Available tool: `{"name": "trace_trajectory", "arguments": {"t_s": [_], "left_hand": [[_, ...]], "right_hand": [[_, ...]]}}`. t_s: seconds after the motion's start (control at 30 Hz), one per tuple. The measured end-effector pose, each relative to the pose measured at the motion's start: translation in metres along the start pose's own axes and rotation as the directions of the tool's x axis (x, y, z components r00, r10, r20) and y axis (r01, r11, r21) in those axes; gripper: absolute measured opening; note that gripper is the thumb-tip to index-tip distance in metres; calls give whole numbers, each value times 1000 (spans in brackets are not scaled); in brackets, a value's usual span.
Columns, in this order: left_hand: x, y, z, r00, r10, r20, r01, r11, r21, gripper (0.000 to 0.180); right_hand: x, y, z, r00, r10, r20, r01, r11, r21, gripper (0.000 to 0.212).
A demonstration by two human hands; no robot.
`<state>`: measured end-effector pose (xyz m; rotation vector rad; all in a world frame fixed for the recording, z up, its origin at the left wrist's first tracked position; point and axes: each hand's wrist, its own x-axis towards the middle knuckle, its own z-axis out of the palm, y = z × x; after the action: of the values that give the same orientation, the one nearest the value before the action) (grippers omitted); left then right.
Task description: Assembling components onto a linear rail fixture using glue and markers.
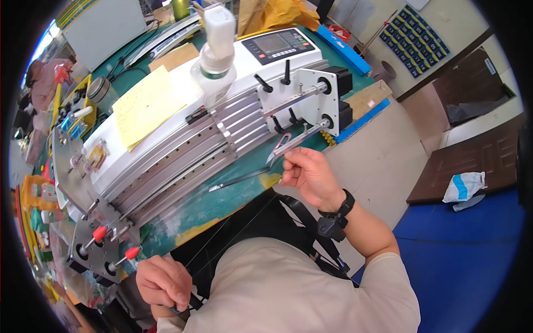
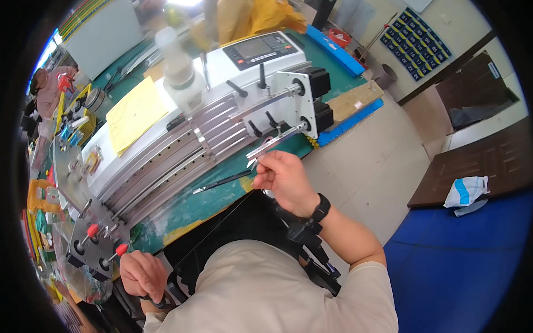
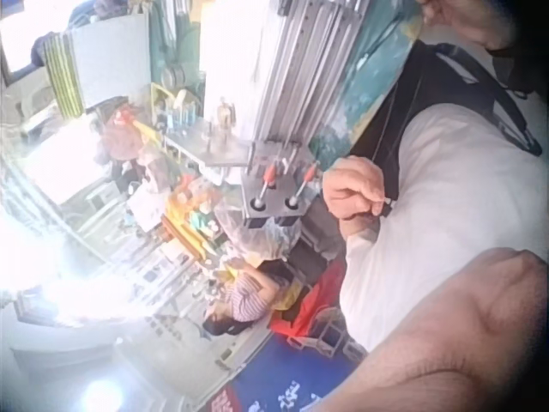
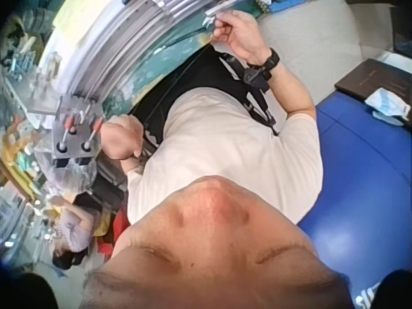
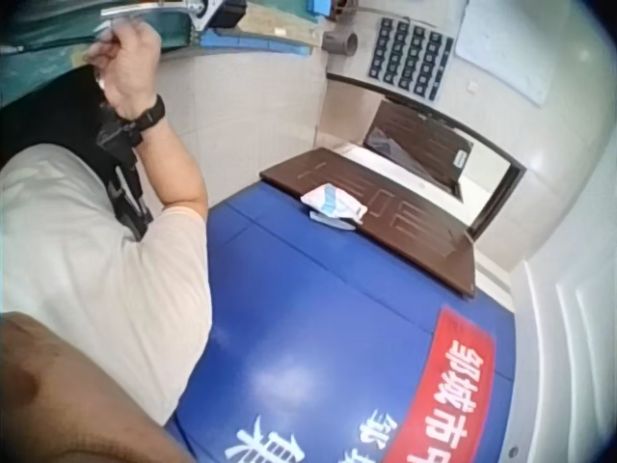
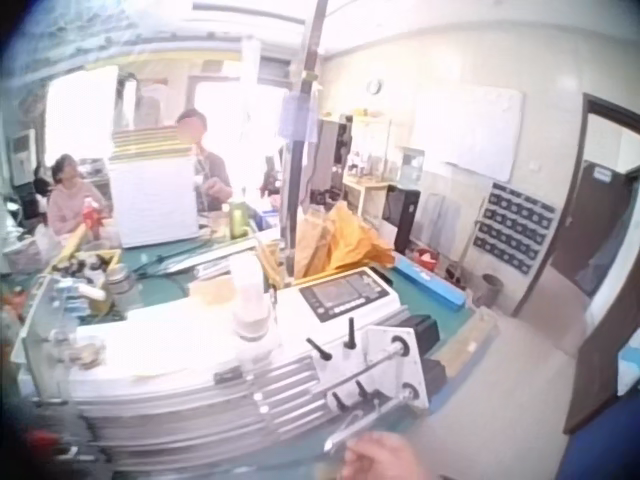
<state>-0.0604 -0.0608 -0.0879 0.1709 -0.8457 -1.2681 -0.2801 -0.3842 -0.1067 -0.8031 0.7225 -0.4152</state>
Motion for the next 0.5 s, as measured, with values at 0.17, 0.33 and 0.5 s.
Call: {"name": "trace_trajectory", "arguments": {"t_s": [0.17,0.33,0.5], "left_hand": [[-14,1,27,938,98,-331,24,938,345,14],[-36,14,41,834,222,-505,232,690,686,18],[-42,-9,44,662,662,-350,399,84,913,25]], "right_hand": [[-9,-1,10,999,38,-25,-39,997,-70,17],[-5,10,20,997,70,37,-68,995,-73,16],[-25,36,45,998,6,69,-2,998,-63,16]]}}
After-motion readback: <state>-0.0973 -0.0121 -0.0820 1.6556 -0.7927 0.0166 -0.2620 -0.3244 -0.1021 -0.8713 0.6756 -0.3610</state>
